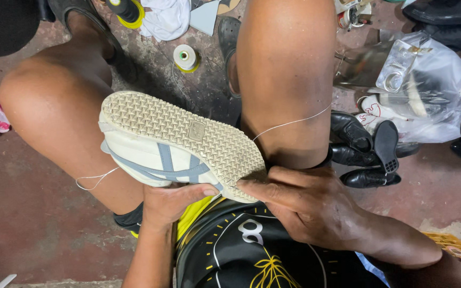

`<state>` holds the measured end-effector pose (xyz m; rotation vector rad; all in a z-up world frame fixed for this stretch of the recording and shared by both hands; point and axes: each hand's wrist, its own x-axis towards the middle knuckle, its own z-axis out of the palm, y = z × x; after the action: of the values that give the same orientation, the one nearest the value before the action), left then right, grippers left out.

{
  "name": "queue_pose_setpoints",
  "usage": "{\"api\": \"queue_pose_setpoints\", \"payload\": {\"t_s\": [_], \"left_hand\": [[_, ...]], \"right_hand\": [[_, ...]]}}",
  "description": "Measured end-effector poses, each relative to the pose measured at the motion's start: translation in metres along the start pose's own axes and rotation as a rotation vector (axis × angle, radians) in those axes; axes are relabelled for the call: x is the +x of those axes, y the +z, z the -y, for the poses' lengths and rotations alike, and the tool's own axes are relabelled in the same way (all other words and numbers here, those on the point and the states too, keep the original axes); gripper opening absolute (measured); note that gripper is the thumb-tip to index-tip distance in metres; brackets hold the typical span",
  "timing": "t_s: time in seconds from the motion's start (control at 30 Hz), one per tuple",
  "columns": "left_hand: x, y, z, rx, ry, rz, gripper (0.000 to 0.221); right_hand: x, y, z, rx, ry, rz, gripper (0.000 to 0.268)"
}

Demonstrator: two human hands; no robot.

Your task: The person stitches the sole of a sneaker using a needle and thread, pulling the thread tight through each hole along the edge of the shoe.

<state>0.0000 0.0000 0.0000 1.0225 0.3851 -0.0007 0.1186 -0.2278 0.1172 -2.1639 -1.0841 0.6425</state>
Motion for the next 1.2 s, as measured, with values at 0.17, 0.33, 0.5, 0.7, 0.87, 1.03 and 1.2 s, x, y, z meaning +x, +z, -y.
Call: {"api": "queue_pose_setpoints", "payload": {"t_s": [0.17,0.33,0.5,0.7,0.87,1.03,1.2], "left_hand": [[-0.006,0.003,-0.009,0.049,-0.141,-0.041,0.043],[-0.009,0.022,-0.026,0.245,-0.195,-0.066,0.03],[-0.006,0.046,-0.048,0.42,-0.263,-0.107,0.028],[0.011,0.045,-0.059,0.803,-0.281,0.208,0.038],[0.012,0.042,-0.052,0.822,-0.252,0.217,0.038],[0.014,0.043,-0.048,0.825,-0.228,0.182,0.036],[0.02,0.04,-0.043,0.778,-0.255,0.162,0.036]], "right_hand": [[0.001,-0.005,-0.005,-0.037,-0.048,0.009,0.047],[0.0,-0.014,-0.007,-0.1,-0.042,0.064,0.046],[-0.004,-0.02,-0.012,-0.123,-0.049,0.09,0.037],[-0.009,-0.007,-0.029,-0.152,-0.026,0.191,0.039],[-0.009,-0.004,-0.032,-0.168,-0.003,0.228,0.049],[0.001,-0.012,-0.028,-0.124,-0.044,0.305,0.053],[0.021,-0.017,-0.028,-0.133,-0.14,0.327,0.053]]}}
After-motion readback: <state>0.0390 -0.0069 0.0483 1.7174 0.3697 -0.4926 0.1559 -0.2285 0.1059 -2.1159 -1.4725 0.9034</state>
